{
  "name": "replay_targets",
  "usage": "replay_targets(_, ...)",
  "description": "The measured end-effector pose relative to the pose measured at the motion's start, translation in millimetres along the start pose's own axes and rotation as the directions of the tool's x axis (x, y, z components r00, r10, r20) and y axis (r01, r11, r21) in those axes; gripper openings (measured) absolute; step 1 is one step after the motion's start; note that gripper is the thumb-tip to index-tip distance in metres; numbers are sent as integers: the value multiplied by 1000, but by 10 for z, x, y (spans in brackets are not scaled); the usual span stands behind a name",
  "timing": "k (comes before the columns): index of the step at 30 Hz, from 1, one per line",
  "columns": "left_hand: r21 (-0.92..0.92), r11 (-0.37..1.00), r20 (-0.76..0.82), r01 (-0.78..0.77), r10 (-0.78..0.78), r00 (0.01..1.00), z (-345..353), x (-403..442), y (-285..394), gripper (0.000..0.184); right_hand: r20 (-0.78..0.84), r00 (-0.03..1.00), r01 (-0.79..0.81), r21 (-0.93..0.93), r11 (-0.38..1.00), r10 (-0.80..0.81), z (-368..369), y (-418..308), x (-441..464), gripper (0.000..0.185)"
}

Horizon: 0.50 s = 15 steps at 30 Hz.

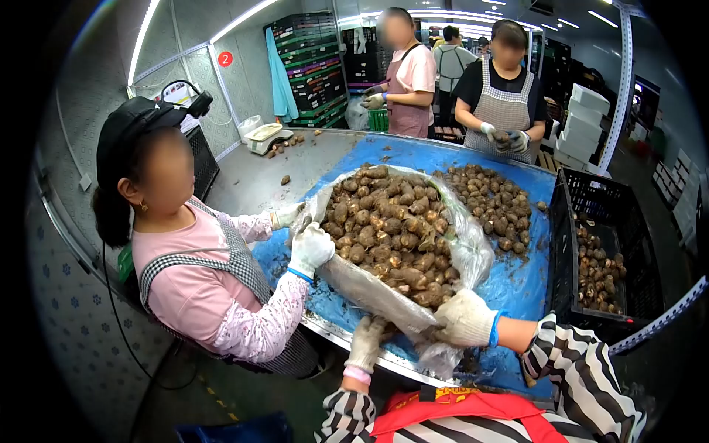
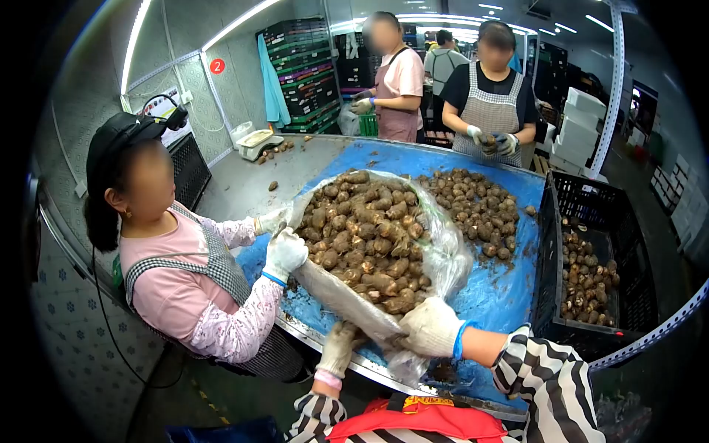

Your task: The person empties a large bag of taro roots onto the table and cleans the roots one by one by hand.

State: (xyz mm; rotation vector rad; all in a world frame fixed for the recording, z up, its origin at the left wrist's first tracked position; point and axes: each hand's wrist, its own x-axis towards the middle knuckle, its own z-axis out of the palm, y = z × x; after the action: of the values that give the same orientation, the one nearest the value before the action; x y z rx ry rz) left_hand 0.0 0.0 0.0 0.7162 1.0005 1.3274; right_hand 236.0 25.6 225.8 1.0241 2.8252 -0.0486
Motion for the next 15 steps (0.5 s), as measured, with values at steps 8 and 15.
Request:
replay_targets(8,-109,993,98,40,-30,995,-282,-448,-584,61,-176,981,-8,369,929,79,-72,-408,-524,37)
replay_targets(15,112,970,209,-217,190,959,220,-681,126,44,-613,777,282,543,791,144,-440,-76,-682,14)
